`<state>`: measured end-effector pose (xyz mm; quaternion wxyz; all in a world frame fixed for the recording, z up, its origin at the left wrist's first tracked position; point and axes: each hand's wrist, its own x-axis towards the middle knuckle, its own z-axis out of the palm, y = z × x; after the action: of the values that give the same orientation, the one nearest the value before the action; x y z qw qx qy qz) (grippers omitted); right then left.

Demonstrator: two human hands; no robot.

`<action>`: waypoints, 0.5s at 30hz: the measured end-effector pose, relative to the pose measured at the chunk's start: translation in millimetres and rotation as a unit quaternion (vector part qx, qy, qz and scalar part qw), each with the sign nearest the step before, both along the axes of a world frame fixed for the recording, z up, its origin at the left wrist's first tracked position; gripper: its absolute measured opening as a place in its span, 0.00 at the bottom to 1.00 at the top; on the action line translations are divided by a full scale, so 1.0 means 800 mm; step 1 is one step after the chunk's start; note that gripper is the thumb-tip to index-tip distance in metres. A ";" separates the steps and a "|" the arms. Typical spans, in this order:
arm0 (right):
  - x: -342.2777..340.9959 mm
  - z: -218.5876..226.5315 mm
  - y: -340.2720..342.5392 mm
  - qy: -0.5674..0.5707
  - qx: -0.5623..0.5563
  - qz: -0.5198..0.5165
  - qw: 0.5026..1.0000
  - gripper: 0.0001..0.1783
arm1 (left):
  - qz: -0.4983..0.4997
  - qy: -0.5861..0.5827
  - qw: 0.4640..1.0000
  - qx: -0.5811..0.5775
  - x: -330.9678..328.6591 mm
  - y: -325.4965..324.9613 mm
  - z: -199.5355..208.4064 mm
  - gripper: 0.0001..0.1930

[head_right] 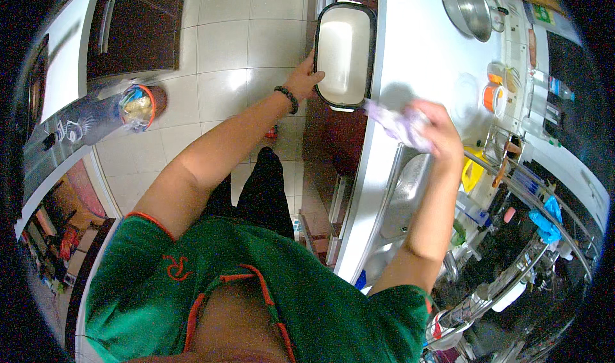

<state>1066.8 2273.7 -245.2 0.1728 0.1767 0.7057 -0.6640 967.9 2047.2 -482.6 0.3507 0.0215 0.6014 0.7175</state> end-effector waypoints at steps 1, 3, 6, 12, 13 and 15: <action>0.060 0.009 0.027 0.043 0.028 -0.093 0.994 0.28 | 0.002 -0.003 1.000 0.006 0.001 0.003 -0.004 0.36; 0.155 0.031 0.046 0.096 0.023 -0.272 0.957 0.30 | -0.006 -0.033 0.999 0.002 -0.001 0.005 -0.008 0.37; 0.253 0.026 0.034 0.129 -0.183 -0.478 0.849 0.21 | -0.021 -0.005 0.999 -0.032 0.000 0.002 -0.004 0.38; 0.390 -0.108 0.018 -0.137 0.222 -0.565 0.783 0.10 | -0.041 -0.085 0.995 0.023 -0.007 0.005 0.002 0.32; 0.408 -0.114 0.028 -0.136 0.257 -0.567 0.771 0.11 | -0.046 -0.067 0.996 0.026 -0.002 0.006 0.008 0.32; 0.401 -0.104 0.032 -0.199 0.305 -0.561 0.743 0.12 | -0.044 -0.021 0.998 0.030 -0.009 0.004 0.006 0.31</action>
<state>1387.4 2299.3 -328.7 -0.1575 0.7122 0.5936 -0.3400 960.4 2050.4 -478.1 0.3939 0.0436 0.5705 0.7193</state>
